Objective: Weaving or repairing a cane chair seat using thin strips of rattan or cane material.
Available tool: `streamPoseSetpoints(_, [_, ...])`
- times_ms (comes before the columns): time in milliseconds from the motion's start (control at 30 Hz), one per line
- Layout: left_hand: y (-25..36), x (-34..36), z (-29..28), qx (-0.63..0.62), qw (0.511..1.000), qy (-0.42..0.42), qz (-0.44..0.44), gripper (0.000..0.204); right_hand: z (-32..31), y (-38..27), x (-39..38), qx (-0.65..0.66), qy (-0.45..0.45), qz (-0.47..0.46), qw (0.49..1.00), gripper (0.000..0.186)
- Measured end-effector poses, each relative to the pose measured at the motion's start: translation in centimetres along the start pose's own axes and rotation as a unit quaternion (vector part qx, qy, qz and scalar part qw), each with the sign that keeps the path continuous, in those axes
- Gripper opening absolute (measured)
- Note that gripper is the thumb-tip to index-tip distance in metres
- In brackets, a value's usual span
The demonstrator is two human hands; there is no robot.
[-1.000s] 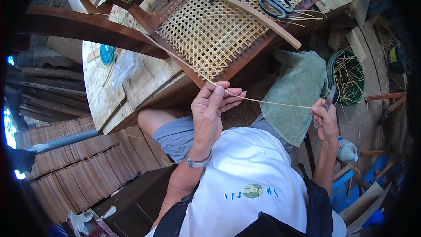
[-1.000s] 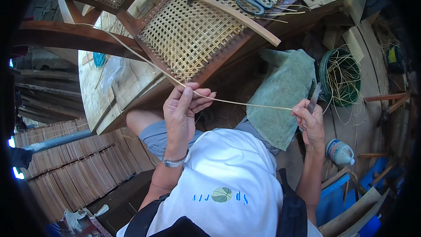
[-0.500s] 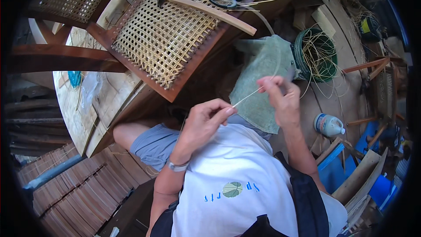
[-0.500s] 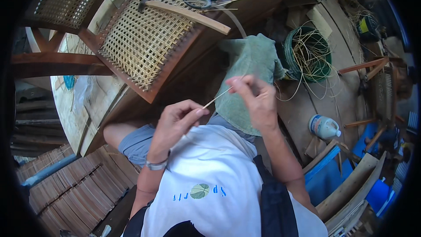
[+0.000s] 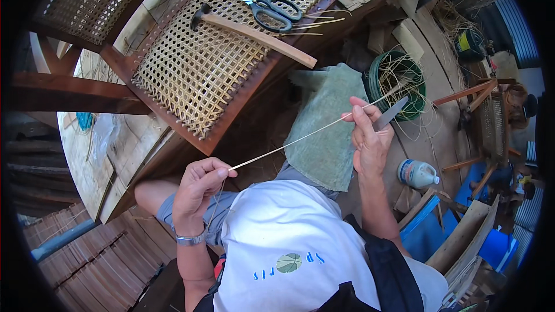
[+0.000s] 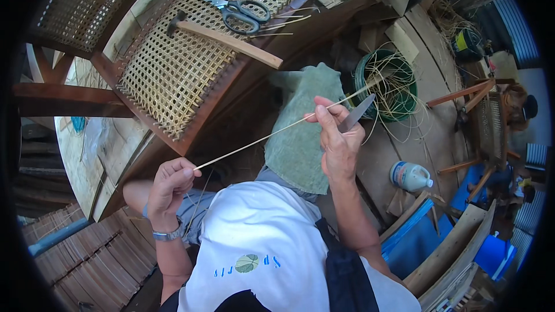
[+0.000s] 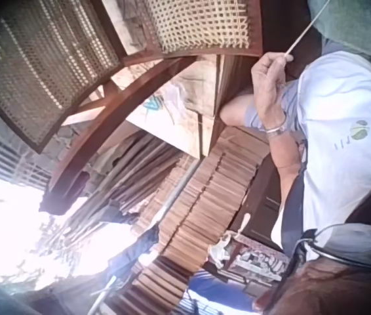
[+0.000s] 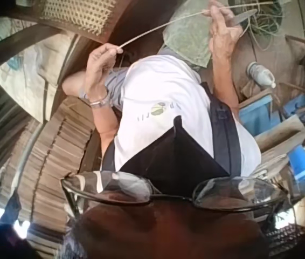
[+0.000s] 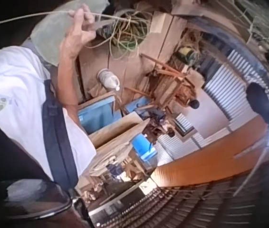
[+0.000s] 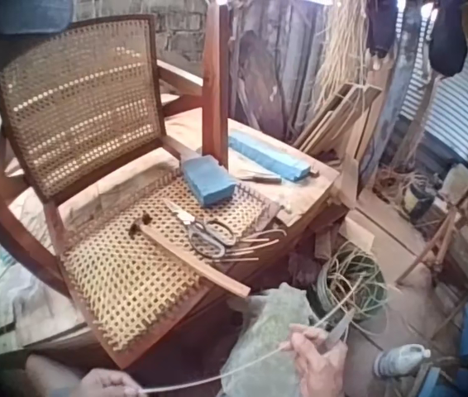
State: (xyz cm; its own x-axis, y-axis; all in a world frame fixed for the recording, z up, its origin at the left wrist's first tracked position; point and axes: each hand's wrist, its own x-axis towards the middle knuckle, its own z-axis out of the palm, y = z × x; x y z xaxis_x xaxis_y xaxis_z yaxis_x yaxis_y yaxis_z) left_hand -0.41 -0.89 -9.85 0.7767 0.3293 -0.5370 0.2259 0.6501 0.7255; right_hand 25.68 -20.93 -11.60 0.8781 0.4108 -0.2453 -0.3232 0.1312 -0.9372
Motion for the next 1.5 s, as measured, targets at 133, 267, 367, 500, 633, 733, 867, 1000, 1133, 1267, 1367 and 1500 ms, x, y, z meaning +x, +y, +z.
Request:
streamPoseSetpoints(133, [-1.2,0.0,-0.9,-0.081,0.996,0.035,-0.012,0.014,0.6,-0.5,0.0,-0.047,0.026,-0.030,0.998,0.028])
streamPoseSetpoints(267, [-2.8,0.3,-1.8,-0.178,0.982,0.028,-0.058,0.016,0.5,-0.4,0.0,-0.060,0.029,-0.051,0.996,0.029])
streamPoseSetpoints(367, [-3.5,0.2,-1.5,-0.225,0.971,0.008,-0.081,0.016,0.2,-0.6,0.2,-0.074,0.047,-0.045,0.995,0.031])
streamPoseSetpoints(500, [-3.7,-0.1,-0.7,-0.233,0.969,-0.008,-0.078,0.017,-0.4,-0.3,0.6,-0.088,0.054,-0.043,0.994,0.032])
streamPoseSetpoints(633, [-3.3,-0.1,0.3,-0.202,0.976,-0.022,-0.083,0.018,-1.9,0.7,1.6,-0.091,0.066,-0.054,0.992,0.030])
streamPoseSetpoints(733, [-3.1,-0.3,0.6,-0.184,0.980,-0.008,-0.078,0.019,-2.3,0.8,1.9,-0.116,0.056,-0.051,0.990,0.030])
streamPoseSetpoints(867, [-3.0,-0.2,1.0,-0.168,0.983,-0.002,-0.073,0.020,-2.9,1.1,2.3,-0.123,0.052,-0.047,0.990,0.031])
streamPoseSetpoints(1000, [-3.5,-0.4,0.4,-0.198,0.977,-0.020,-0.081,0.019,-2.9,1.7,2.4,-0.126,0.051,-0.047,0.990,0.032])
streamPoseSetpoints(1133, [-3.2,-0.4,0.7,-0.169,0.983,-0.005,-0.077,0.018,-2.7,1.5,2.2,-0.129,0.062,-0.048,0.989,0.032])
streamPoseSetpoints(1267, [-2.9,-1.0,1.3,-0.041,0.996,0.069,-0.041,0.016,-2.5,1.5,2.3,-0.128,0.067,-0.062,0.988,0.032])
streamPoseSetpoints(1367, [-2.3,-0.8,2.6,-0.038,0.996,0.080,0.003,0.017,-2.5,0.9,2.2,-0.089,0.033,-0.067,0.993,0.037])
streamPoseSetpoints(1500, [-0.9,0.6,3.6,-0.088,0.995,-0.027,0.041,0.022,-2.3,1.5,-0.3,-0.217,-0.194,-0.013,0.956,0.037])
